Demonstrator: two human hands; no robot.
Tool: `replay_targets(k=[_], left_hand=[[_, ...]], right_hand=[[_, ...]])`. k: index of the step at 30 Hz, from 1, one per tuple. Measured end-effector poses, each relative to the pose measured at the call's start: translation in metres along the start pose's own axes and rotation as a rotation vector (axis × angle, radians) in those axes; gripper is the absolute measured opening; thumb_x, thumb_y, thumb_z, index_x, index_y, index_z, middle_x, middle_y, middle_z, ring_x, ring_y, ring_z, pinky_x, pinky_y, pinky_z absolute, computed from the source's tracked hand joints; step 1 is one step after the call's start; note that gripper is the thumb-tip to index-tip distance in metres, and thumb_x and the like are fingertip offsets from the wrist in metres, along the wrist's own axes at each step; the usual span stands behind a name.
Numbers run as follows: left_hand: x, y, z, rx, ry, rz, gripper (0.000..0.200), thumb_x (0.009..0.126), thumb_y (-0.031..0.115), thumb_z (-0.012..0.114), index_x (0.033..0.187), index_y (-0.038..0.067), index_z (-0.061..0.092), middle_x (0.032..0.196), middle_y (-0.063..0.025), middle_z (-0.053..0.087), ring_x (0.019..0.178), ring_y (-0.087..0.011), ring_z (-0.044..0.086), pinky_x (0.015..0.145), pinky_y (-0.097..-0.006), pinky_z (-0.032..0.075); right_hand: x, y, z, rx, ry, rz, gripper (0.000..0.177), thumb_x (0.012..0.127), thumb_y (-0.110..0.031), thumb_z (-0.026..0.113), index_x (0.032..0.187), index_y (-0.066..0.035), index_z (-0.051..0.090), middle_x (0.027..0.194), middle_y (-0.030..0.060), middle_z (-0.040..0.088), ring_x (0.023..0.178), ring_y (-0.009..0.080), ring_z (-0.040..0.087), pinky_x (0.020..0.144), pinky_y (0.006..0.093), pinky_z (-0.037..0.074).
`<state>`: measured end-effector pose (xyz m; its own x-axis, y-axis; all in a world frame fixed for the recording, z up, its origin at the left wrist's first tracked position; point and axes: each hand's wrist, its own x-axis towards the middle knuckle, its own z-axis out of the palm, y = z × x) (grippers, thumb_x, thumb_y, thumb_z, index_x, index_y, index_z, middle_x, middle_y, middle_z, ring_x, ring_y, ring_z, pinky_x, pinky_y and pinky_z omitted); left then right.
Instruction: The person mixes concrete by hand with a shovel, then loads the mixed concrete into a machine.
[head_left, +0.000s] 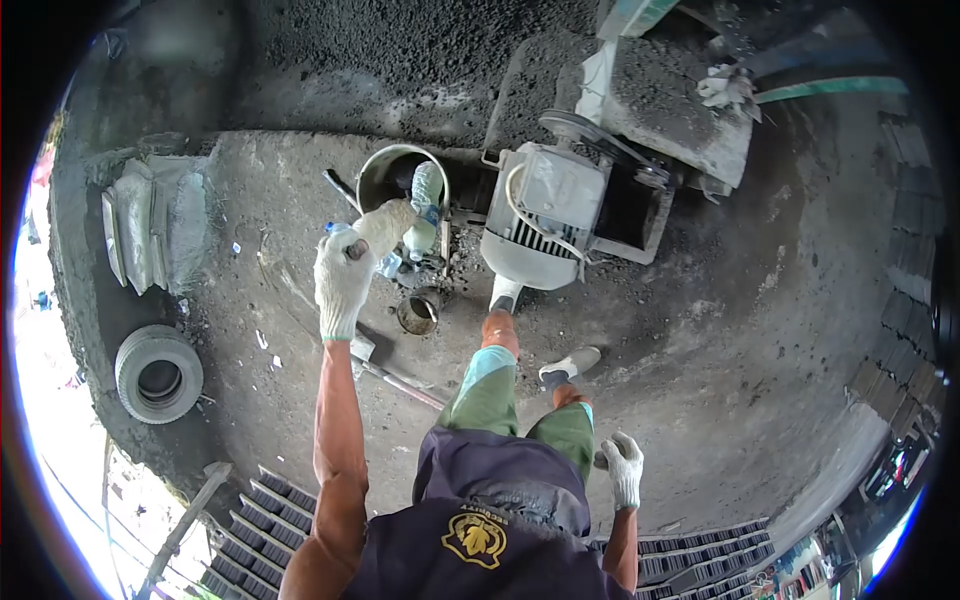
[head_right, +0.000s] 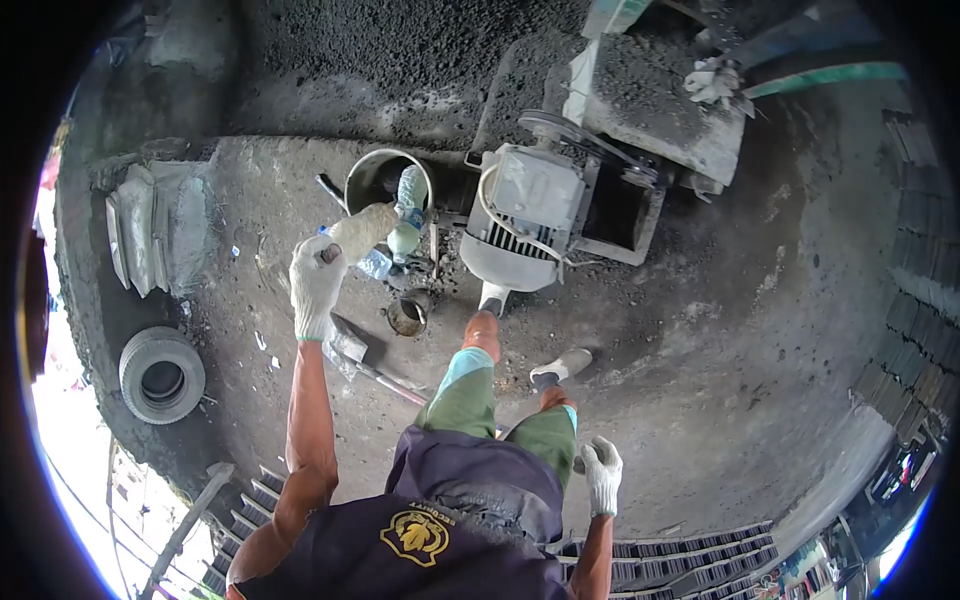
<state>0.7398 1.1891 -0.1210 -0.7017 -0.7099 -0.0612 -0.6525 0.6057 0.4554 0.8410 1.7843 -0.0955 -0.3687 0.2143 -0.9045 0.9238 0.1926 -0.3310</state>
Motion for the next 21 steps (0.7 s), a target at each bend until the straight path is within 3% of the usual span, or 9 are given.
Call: replay_targets(k=[1, 5, 8, 9, 10, 12, 16, 18, 21], left_hand=[[-0.016, 0.013, -0.007, 0.019, -0.022, 0.037, 0.030, 0.080, 0.010, 0.075, 0.109, 0.002, 0.072, 0.105, -0.0146, 0.070, 0.096, -0.0269, 0.068, 0.086, -0.0362, 0.053], [-0.084, 0.066, -0.018, -0.062, -0.103, 0.091, 0.027, 0.081, 0.010, 0.075, 0.107, 0.002, 0.071, 0.099, -0.0143, 0.068, 0.092, -0.0274, 0.068, 0.084, -0.0376, 0.053], [-0.138, 0.093, 0.000, -0.320, -0.278, -0.038, 0.024, 0.079, 0.011, 0.073, 0.101, 0.003, 0.070, 0.094, -0.0182, 0.066, 0.090, -0.0359, 0.067, 0.083, -0.0433, 0.054], [-0.155, 0.108, 0.005, -0.135, -0.212, 0.149, 0.027, 0.081, 0.009, 0.072, 0.106, 0.002, 0.070, 0.101, -0.0171, 0.067, 0.094, -0.0316, 0.068, 0.085, -0.0403, 0.053], [-0.173, 0.125, 0.009, -0.069, -0.201, 0.139, 0.030, 0.080, 0.009, 0.071, 0.109, 0.003, 0.069, 0.102, -0.0181, 0.067, 0.097, -0.0337, 0.067, 0.087, -0.0428, 0.053], [-0.201, 0.118, 0.033, -0.079, -0.156, 0.227, 0.027, 0.079, 0.011, 0.073, 0.105, 0.007, 0.067, 0.102, -0.0172, 0.064, 0.090, -0.0371, 0.067, 0.083, -0.0461, 0.055], [-0.244, 0.101, 0.055, -0.173, -0.208, 0.331, 0.028, 0.079, 0.012, 0.073, 0.105, 0.006, 0.067, 0.103, -0.0158, 0.067, 0.093, -0.0338, 0.067, 0.084, -0.0434, 0.054], [-0.262, 0.106, 0.058, -0.195, -0.318, 0.197, 0.028, 0.076, 0.010, 0.075, 0.102, 0.004, 0.070, 0.099, -0.0127, 0.069, 0.094, -0.0285, 0.067, 0.085, -0.0391, 0.054], [-0.283, 0.117, 0.066, -0.214, -0.400, 0.224, 0.030, 0.076, 0.012, 0.076, 0.105, 0.005, 0.069, 0.098, -0.0123, 0.068, 0.093, -0.0300, 0.067, 0.086, -0.0402, 0.054]], right_hand=[[-0.001, -0.001, -0.004, -0.002, -0.010, -0.012, 0.038, 0.094, -0.006, 0.070, 0.128, 0.007, 0.059, 0.098, 0.0140, 0.071, 0.074, 0.0207, 0.073, 0.065, 0.0340, 0.063], [0.018, 0.026, -0.042, -0.002, -0.037, -0.117, 0.033, 0.094, -0.007, 0.071, 0.125, 0.004, 0.064, 0.099, 0.0126, 0.072, 0.072, 0.0205, 0.073, 0.064, 0.0350, 0.063], [0.030, 0.057, -0.079, 0.057, -0.059, -0.156, 0.032, 0.094, -0.007, 0.072, 0.124, 0.003, 0.064, 0.098, 0.0118, 0.071, 0.072, 0.0199, 0.072, 0.064, 0.0349, 0.063], [0.032, 0.069, -0.090, 0.059, -0.043, -0.188, 0.033, 0.094, -0.008, 0.071, 0.124, 0.003, 0.064, 0.097, 0.0109, 0.071, 0.072, 0.0199, 0.072, 0.064, 0.0351, 0.063], [0.031, 0.079, -0.101, 0.064, -0.035, -0.166, 0.033, 0.094, -0.008, 0.071, 0.124, 0.003, 0.064, 0.096, 0.0109, 0.071, 0.072, 0.0203, 0.072, 0.064, 0.0353, 0.063], [0.024, 0.100, -0.124, 0.088, 0.005, -0.115, 0.034, 0.094, -0.008, 0.071, 0.125, 0.003, 0.063, 0.095, 0.0110, 0.071, 0.072, 0.0212, 0.072, 0.064, 0.0358, 0.064], [0.011, 0.154, -0.164, 0.149, 0.080, -0.003, 0.035, 0.094, -0.006, 0.069, 0.126, 0.005, 0.061, 0.095, 0.0126, 0.070, 0.069, 0.0222, 0.072, 0.062, 0.0376, 0.064], [0.010, 0.186, -0.174, 0.154, 0.125, 0.069, 0.036, 0.093, -0.005, 0.068, 0.127, 0.006, 0.060, 0.094, 0.0139, 0.070, 0.068, 0.0224, 0.072, 0.059, 0.0383, 0.064], [0.005, 0.214, -0.165, 0.166, 0.188, 0.052, 0.039, 0.094, -0.005, 0.068, 0.129, 0.007, 0.057, 0.095, 0.0155, 0.069, 0.064, 0.0206, 0.069, 0.055, 0.0355, 0.061]])
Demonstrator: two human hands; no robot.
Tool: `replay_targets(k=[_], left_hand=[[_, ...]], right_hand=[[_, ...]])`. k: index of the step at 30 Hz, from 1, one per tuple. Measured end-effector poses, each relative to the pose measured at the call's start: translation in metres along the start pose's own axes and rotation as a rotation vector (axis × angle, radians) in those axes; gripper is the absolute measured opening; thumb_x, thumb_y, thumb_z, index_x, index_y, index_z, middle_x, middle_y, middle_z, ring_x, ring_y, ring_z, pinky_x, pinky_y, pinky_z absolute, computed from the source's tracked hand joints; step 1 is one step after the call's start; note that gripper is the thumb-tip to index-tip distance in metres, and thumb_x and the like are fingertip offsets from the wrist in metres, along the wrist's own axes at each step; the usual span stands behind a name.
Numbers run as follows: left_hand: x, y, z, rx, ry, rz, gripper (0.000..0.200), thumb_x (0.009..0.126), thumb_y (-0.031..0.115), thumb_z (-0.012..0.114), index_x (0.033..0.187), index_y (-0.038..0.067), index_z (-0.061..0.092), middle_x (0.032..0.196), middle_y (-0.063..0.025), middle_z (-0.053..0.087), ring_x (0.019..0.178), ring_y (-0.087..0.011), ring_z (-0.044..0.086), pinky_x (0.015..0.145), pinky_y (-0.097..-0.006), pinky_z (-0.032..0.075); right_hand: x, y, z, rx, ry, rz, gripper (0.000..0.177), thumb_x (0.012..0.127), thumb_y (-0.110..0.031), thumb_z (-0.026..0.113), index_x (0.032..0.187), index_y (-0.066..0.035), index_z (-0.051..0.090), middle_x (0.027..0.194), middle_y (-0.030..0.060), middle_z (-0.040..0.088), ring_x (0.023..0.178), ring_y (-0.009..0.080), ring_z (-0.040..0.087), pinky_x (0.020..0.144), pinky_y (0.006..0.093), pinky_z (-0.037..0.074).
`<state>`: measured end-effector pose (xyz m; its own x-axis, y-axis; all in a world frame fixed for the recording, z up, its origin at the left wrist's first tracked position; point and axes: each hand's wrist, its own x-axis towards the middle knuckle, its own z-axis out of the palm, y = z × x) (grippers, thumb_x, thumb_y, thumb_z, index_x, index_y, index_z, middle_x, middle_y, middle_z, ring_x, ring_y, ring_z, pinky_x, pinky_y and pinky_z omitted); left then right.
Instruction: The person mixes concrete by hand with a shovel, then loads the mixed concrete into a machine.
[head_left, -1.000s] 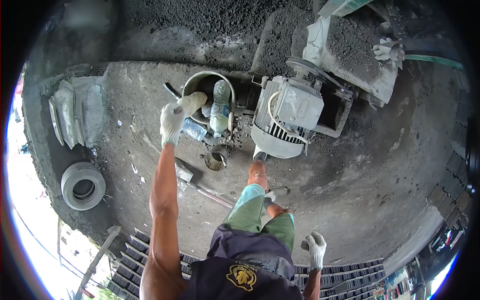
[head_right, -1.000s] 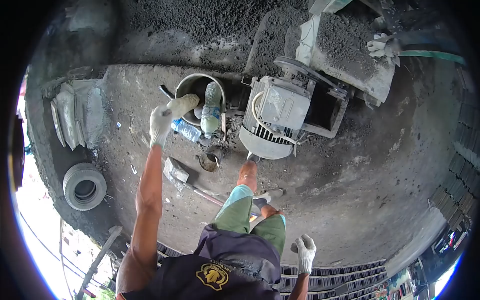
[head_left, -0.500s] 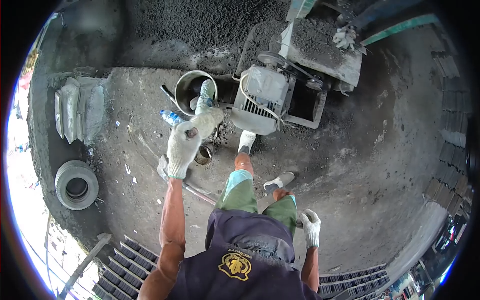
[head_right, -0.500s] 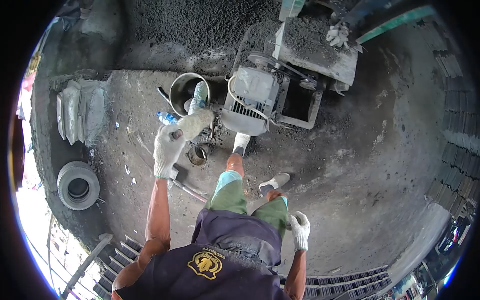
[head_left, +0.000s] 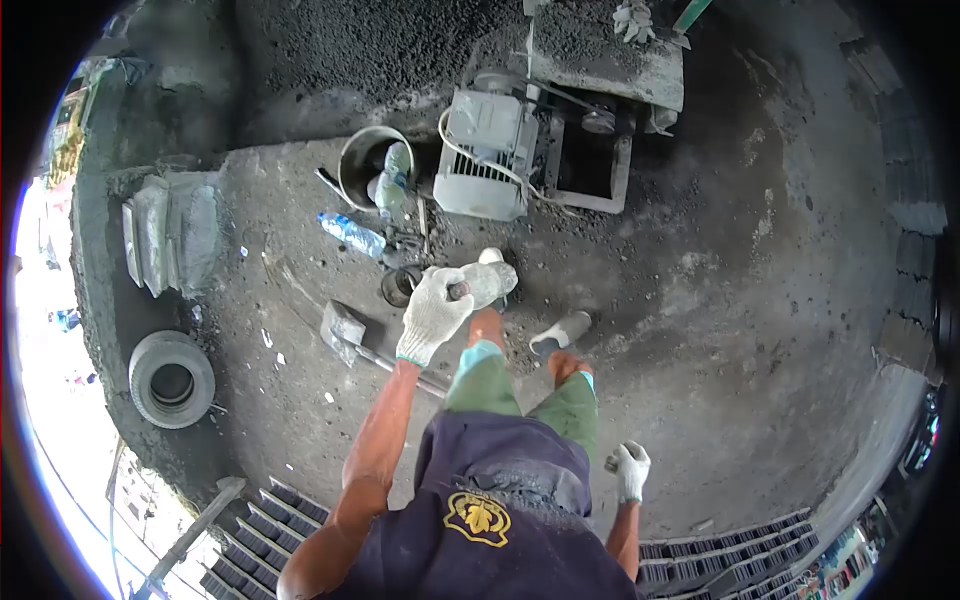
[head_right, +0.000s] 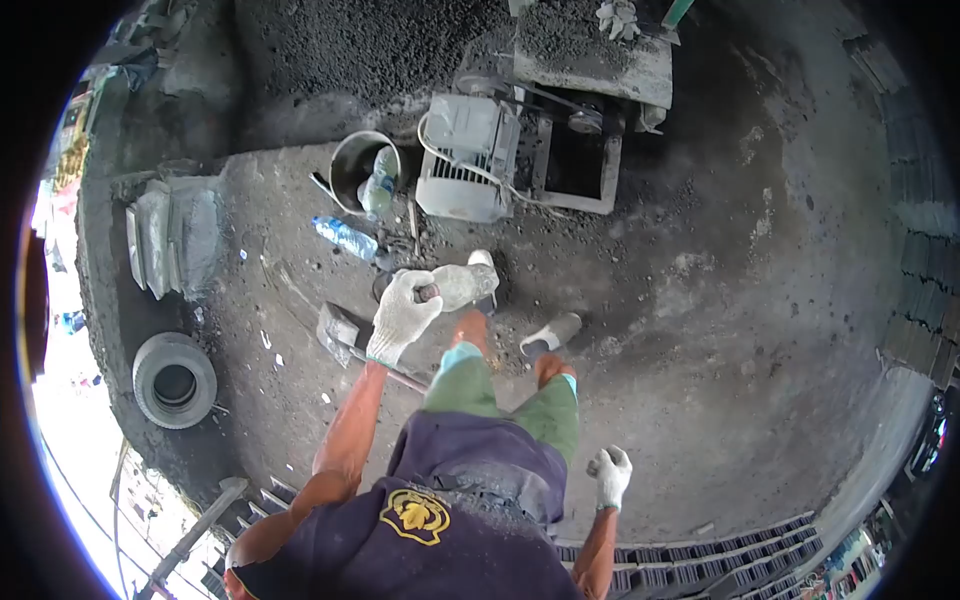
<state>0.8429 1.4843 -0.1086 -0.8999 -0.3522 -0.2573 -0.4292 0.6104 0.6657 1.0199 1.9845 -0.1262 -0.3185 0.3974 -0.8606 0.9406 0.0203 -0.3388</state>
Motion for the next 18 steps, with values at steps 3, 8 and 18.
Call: replay_targets(k=[3, 8, 18], left_hand=[[-0.009, 0.033, 0.001, -0.029, -0.048, 0.166, 0.030, 0.077, 0.013, 0.073, 0.106, 0.007, 0.067, 0.099, -0.0147, 0.064, 0.092, -0.0362, 0.066, 0.082, -0.0447, 0.054], [-0.019, 0.101, -0.031, -0.025, -0.220, 0.279, 0.033, 0.076, 0.009, 0.073, 0.109, 0.006, 0.067, 0.100, -0.0133, 0.065, 0.090, -0.0331, 0.067, 0.080, -0.0409, 0.054], [-0.012, 0.212, -0.117, 0.016, -0.299, 0.657, 0.036, 0.075, 0.010, 0.078, 0.110, 0.006, 0.068, 0.096, -0.0119, 0.065, 0.084, -0.0310, 0.068, 0.077, -0.0388, 0.055]], right_hand=[[0.016, 0.004, 0.015, -0.275, -0.003, -0.209, 0.040, 0.092, -0.012, 0.072, 0.127, 0.004, 0.061, 0.096, 0.0115, 0.070, 0.076, 0.0183, 0.069, 0.070, 0.0350, 0.058], [-0.043, -0.141, 0.118, -0.448, -0.078, -0.593, 0.069, 0.085, -0.033, 0.077, 0.143, -0.004, 0.056, 0.139, 0.0191, 0.065, 0.126, 0.0296, 0.065, 0.104, 0.0366, 0.051], [-0.089, -0.255, 0.255, 0.059, -0.383, -1.292, 0.093, 0.053, -0.032, 0.098, 0.134, -0.008, 0.060, 0.123, 0.0151, 0.069, 0.116, 0.0354, 0.067, 0.100, 0.0423, 0.055]])
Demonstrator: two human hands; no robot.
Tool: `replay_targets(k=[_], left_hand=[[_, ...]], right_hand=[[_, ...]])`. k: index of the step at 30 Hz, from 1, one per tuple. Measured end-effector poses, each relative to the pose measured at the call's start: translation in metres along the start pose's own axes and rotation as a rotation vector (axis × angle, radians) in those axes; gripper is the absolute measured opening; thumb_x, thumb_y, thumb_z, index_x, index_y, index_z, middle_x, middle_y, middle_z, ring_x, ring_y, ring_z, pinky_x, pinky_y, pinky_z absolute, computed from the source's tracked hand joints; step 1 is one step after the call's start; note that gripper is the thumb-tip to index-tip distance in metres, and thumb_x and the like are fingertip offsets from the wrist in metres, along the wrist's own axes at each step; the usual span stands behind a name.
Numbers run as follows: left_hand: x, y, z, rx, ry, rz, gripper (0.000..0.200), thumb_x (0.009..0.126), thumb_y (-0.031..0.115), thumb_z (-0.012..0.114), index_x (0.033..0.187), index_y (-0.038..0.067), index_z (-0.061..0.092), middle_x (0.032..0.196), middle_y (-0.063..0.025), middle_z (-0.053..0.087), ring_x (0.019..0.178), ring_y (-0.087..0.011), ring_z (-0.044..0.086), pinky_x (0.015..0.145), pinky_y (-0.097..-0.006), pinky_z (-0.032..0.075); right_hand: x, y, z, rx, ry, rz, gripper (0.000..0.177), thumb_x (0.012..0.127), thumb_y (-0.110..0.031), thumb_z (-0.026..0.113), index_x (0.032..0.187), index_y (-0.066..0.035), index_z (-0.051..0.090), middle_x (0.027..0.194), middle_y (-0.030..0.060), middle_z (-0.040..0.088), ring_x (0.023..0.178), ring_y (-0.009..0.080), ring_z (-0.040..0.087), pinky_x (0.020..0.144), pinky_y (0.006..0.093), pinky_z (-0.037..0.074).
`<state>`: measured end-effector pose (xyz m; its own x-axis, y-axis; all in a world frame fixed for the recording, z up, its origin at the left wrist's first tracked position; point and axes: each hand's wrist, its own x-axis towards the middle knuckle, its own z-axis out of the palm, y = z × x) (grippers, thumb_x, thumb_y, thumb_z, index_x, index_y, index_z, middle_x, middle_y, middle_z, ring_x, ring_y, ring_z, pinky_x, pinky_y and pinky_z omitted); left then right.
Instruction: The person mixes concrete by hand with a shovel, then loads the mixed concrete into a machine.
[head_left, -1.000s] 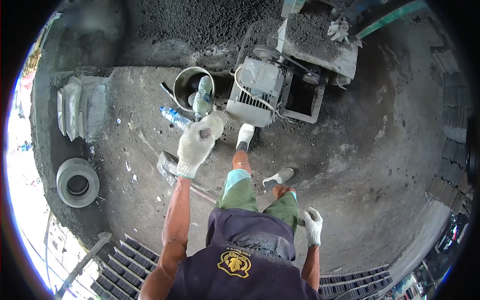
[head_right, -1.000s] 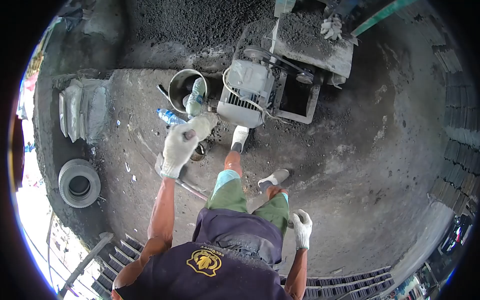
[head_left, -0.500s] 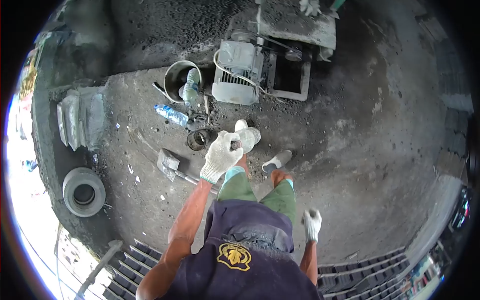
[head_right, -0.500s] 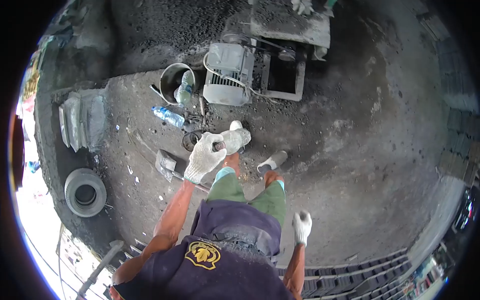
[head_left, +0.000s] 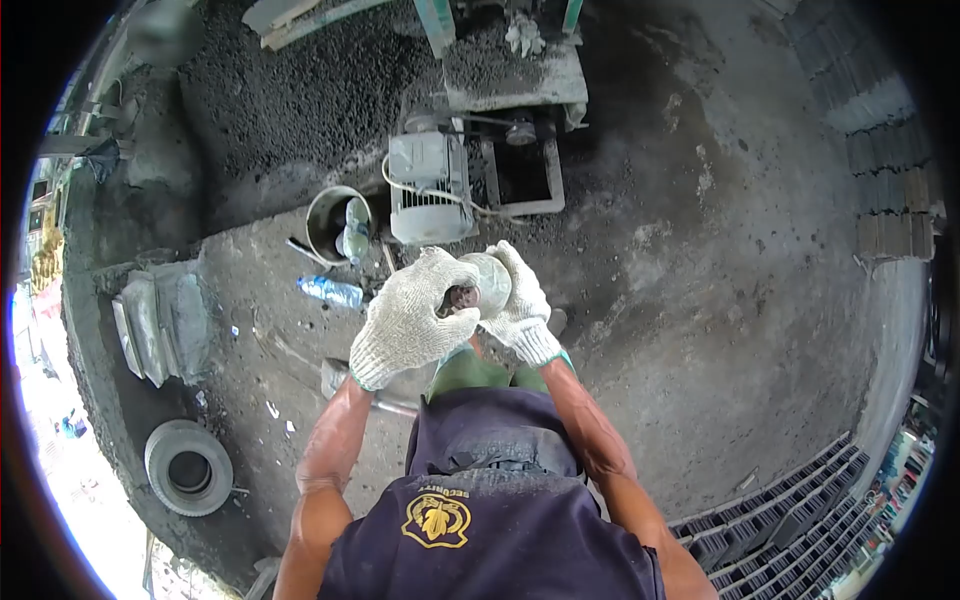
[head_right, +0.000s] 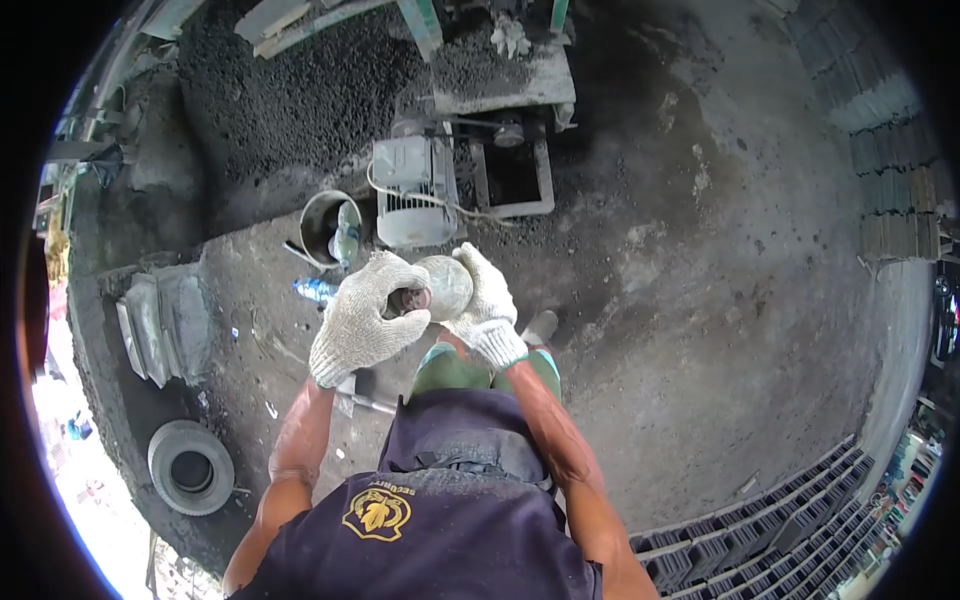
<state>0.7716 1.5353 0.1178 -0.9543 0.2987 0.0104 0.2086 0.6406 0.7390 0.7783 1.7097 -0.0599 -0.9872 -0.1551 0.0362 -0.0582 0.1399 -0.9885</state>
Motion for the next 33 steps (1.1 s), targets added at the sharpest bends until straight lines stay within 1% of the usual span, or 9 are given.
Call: replay_targets(k=[4, 10, 14, 17, 19, 23, 29, 31, 33], left_hand=[[0.026, 0.014, -0.025, -0.135, 0.035, 0.007, 0.032, 0.083, 0.011, 0.076, 0.114, 0.005, 0.069, 0.103, -0.0108, 0.068, 0.092, -0.0263, 0.069, 0.082, -0.0373, 0.055], [0.071, 0.012, -0.036, -0.476, 0.050, -0.108, 0.026, 0.097, 0.009, 0.071, 0.121, -0.001, 0.070, 0.110, -0.0054, 0.069, 0.096, -0.0096, 0.063, 0.084, -0.0259, 0.052], [0.106, 0.009, 0.024, -0.477, -0.165, -0.155, 0.024, 0.093, 0.010, 0.074, 0.115, 0.000, 0.071, 0.109, -0.0050, 0.068, 0.094, -0.0118, 0.065, 0.086, -0.0285, 0.053], [0.128, 0.038, 0.101, -0.543, -0.442, -0.204, 0.051, 0.086, 0.018, 0.083, 0.130, 0.002, 0.063, 0.119, -0.0099, 0.067, 0.109, -0.0145, 0.065, 0.095, -0.0315, 0.053], [0.144, 0.067, 0.156, -0.398, -0.479, 0.041, 0.075, 0.080, 0.023, 0.089, 0.143, 0.003, 0.052, 0.130, -0.0154, 0.064, 0.120, -0.0223, 0.064, 0.103, -0.0363, 0.052], [0.169, 0.133, 0.240, -0.430, -0.338, -0.027, 0.106, 0.069, 0.030, 0.098, 0.152, 0.001, 0.038, 0.137, -0.0212, 0.059, 0.132, -0.0307, 0.058, 0.110, -0.0411, 0.047], [0.229, 0.172, 0.314, -0.553, -0.331, 0.153, 0.097, 0.065, 0.020, 0.098, 0.144, 0.002, 0.044, 0.134, -0.0147, 0.061, 0.122, -0.0256, 0.062, 0.106, -0.0393, 0.050], [0.254, 0.180, 0.318, -0.379, -0.410, 0.133, 0.084, 0.069, 0.020, 0.096, 0.138, 0.003, 0.050, 0.131, -0.0143, 0.063, 0.120, -0.0239, 0.062, 0.105, -0.0401, 0.050], [0.282, 0.209, 0.313, -0.607, -0.526, 0.006, 0.091, 0.067, 0.026, 0.097, 0.141, 0.002, 0.050, 0.135, -0.0159, 0.062, 0.127, -0.0252, 0.059, 0.109, -0.0415, 0.048]], right_hand=[[0.013, -0.035, -0.005, -0.299, 0.085, 0.052, 0.095, 0.054, -0.035, 0.099, 0.137, -0.011, 0.058, 0.122, 0.0134, 0.070, 0.115, 0.0334, 0.068, 0.098, 0.0427, 0.056], [0.025, -0.090, -0.084, -0.257, 0.211, 0.473, 0.101, 0.063, -0.039, 0.097, 0.146, -0.008, 0.048, 0.128, 0.0152, 0.070, 0.115, 0.0299, 0.070, 0.099, 0.0422, 0.056], [0.020, -0.108, -0.153, -0.292, 0.375, 0.395, 0.102, 0.063, -0.043, 0.097, 0.146, -0.009, 0.048, 0.127, 0.0168, 0.070, 0.115, 0.0326, 0.070, 0.099, 0.0435, 0.056], [0.019, -0.098, -0.217, -0.292, 0.445, 0.350, 0.100, 0.063, -0.043, 0.097, 0.144, -0.010, 0.049, 0.127, 0.0164, 0.070, 0.115, 0.0330, 0.070, 0.099, 0.0435, 0.056], [0.019, -0.100, -0.255, -0.319, 0.510, 0.320, 0.095, 0.063, -0.046, 0.097, 0.140, -0.011, 0.052, 0.124, 0.0149, 0.071, 0.113, 0.0322, 0.071, 0.097, 0.0434, 0.057], [0.020, -0.120, -0.330, -0.377, 0.521, 0.331, 0.092, 0.064, -0.047, 0.096, 0.137, -0.011, 0.053, 0.123, 0.0131, 0.071, 0.111, 0.0307, 0.072, 0.096, 0.0429, 0.057], [0.034, -0.144, -0.419, -0.288, 0.446, 0.483, 0.092, 0.066, -0.037, 0.097, 0.140, -0.005, 0.053, 0.128, 0.0158, 0.070, 0.117, 0.0292, 0.070, 0.101, 0.0411, 0.055], [0.051, -0.147, -0.440, -0.324, 0.451, 0.515, 0.092, 0.063, -0.035, 0.098, 0.138, -0.005, 0.053, 0.127, 0.0166, 0.070, 0.116, 0.0299, 0.070, 0.100, 0.0421, 0.056], [0.064, -0.139, -0.467, -0.340, 0.442, 0.515, 0.094, 0.062, -0.035, 0.098, 0.139, -0.005, 0.053, 0.127, 0.0169, 0.070, 0.116, 0.0303, 0.070, 0.100, 0.0423, 0.056]])
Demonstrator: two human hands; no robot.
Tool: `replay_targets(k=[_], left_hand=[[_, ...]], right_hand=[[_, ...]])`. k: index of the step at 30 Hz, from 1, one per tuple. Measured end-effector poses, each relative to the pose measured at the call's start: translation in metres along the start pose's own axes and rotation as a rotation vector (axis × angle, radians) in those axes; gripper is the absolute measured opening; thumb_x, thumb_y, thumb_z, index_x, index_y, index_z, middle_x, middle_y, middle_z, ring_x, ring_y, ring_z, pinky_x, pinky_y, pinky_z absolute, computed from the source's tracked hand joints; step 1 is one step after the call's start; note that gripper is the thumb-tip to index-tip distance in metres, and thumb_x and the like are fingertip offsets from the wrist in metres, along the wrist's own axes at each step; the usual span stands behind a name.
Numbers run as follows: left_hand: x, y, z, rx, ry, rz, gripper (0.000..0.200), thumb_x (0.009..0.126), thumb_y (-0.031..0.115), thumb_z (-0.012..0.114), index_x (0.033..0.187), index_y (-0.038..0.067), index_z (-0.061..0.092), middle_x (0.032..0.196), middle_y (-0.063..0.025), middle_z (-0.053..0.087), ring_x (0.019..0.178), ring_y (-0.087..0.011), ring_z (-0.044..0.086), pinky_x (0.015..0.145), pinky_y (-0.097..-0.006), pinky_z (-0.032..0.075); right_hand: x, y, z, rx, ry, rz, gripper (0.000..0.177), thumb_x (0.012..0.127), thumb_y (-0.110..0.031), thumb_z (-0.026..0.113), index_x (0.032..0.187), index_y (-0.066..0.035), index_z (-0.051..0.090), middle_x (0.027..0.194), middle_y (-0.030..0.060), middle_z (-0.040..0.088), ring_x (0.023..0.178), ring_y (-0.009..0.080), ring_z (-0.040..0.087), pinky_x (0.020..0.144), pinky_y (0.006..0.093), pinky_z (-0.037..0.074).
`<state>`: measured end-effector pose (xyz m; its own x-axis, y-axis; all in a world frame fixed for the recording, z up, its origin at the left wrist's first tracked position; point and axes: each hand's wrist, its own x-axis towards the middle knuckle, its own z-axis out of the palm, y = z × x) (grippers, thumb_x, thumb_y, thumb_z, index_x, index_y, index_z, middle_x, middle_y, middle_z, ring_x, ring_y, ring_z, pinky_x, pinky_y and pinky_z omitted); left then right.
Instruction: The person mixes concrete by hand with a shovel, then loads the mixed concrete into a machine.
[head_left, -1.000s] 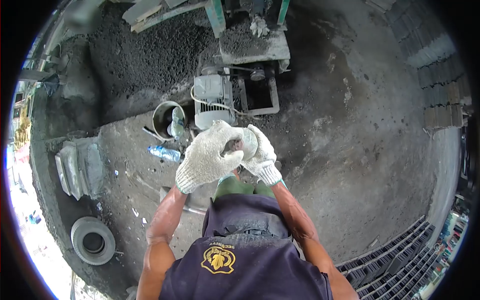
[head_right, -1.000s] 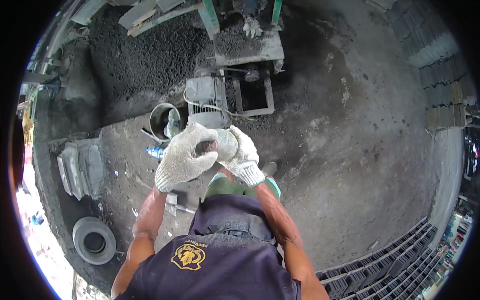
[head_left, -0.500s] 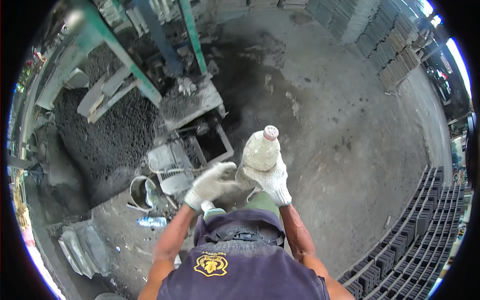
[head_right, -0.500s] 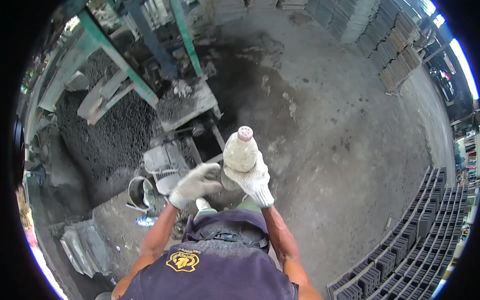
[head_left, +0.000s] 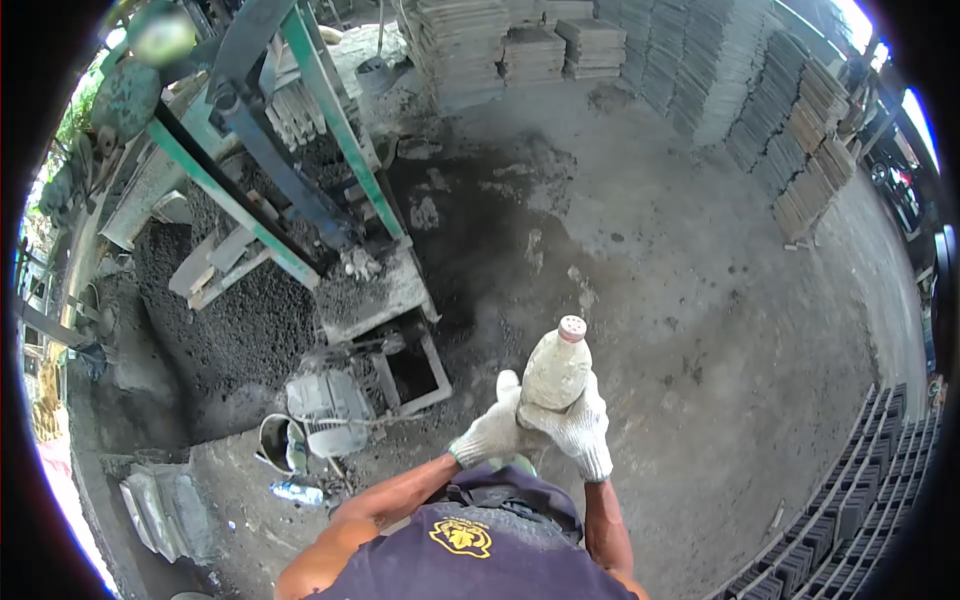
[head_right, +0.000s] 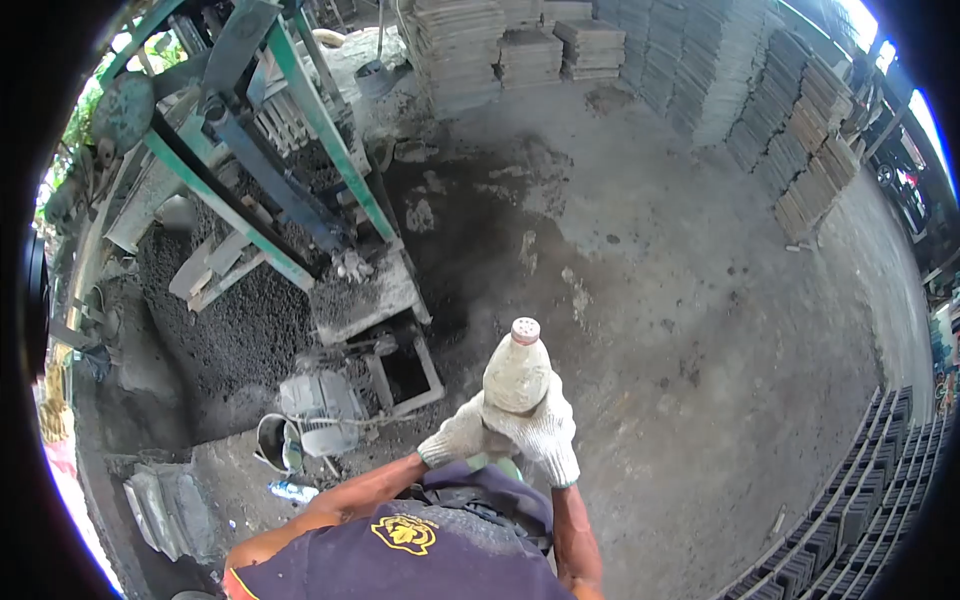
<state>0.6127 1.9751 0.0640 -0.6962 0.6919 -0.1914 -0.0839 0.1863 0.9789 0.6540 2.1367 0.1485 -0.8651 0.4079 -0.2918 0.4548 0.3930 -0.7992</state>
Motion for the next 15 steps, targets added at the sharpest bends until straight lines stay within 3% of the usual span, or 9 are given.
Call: replay_targets(k=[4, 5, 6, 8, 12, 15], left_hand=[[0.056, 0.046, -0.006, -0.019, -0.085, -0.104, 0.070, 0.081, 0.028, 0.088, 0.137, 0.004, 0.054, 0.128, -0.0085, 0.068, 0.116, -0.0185, 0.062, 0.102, -0.0367, 0.051], [0.075, 0.050, -0.007, -0.012, -0.097, -0.109, 0.072, 0.080, 0.030, 0.089, 0.137, 0.004, 0.054, 0.127, -0.0095, 0.067, 0.116, -0.0199, 0.063, 0.102, -0.0371, 0.051], [0.099, 0.055, -0.008, 0.010, -0.106, -0.102, 0.073, 0.079, 0.031, 0.089, 0.137, 0.005, 0.054, 0.127, -0.0105, 0.067, 0.116, -0.0212, 0.064, 0.101, -0.0375, 0.051], [0.137, 0.070, -0.015, 0.087, -0.119, -0.118, 0.076, 0.077, 0.034, 0.089, 0.137, 0.006, 0.054, 0.127, -0.0125, 0.067, 0.117, -0.0239, 0.065, 0.101, -0.0382, 0.052], [0.202, 0.125, -0.041, 0.311, -0.104, -0.199, 0.081, 0.074, 0.041, 0.090, 0.138, 0.007, 0.053, 0.126, -0.0166, 0.067, 0.117, -0.0292, 0.067, 0.099, -0.0397, 0.052], [0.257, 0.088, -0.051, 0.159, -0.019, -0.048, 0.079, 0.074, 0.030, 0.092, 0.138, 0.006, 0.053, 0.126, -0.0162, 0.067, 0.115, -0.0241, 0.066, 0.098, -0.0383, 0.052]], right_hand=[[0.057, 0.006, -0.023, 0.089, -0.020, -0.048, 0.117, 0.061, -0.041, 0.098, 0.155, -0.009, 0.036, 0.136, 0.0189, 0.065, 0.125, 0.0332, 0.065, 0.105, 0.0452, 0.053], [0.071, -0.002, -0.027, 0.133, 0.030, -0.120, 0.120, 0.062, -0.037, 0.097, 0.158, -0.010, 0.031, 0.137, 0.0180, 0.064, 0.126, 0.0323, 0.064, 0.106, 0.0444, 0.053], [0.096, 0.006, -0.026, 0.097, 0.145, -0.291, 0.116, 0.062, -0.032, 0.098, 0.156, -0.010, 0.034, 0.135, 0.0166, 0.066, 0.123, 0.0301, 0.066, 0.104, 0.0428, 0.054], [0.121, -0.011, -0.044, 0.135, 0.122, -0.086, 0.107, 0.061, -0.029, 0.099, 0.150, -0.008, 0.042, 0.132, 0.0152, 0.067, 0.119, 0.0285, 0.067, 0.102, 0.0415, 0.054], [0.188, -0.007, -0.066, 0.205, 0.224, -0.214, 0.096, 0.061, -0.029, 0.099, 0.141, -0.006, 0.051, 0.127, 0.0139, 0.069, 0.117, 0.0275, 0.068, 0.100, 0.0421, 0.055], [0.240, -0.026, -0.070, 0.202, 0.279, -0.298, 0.099, 0.059, -0.031, 0.101, 0.141, -0.005, 0.051, 0.128, 0.0144, 0.068, 0.116, 0.0276, 0.068, 0.100, 0.0426, 0.055]])
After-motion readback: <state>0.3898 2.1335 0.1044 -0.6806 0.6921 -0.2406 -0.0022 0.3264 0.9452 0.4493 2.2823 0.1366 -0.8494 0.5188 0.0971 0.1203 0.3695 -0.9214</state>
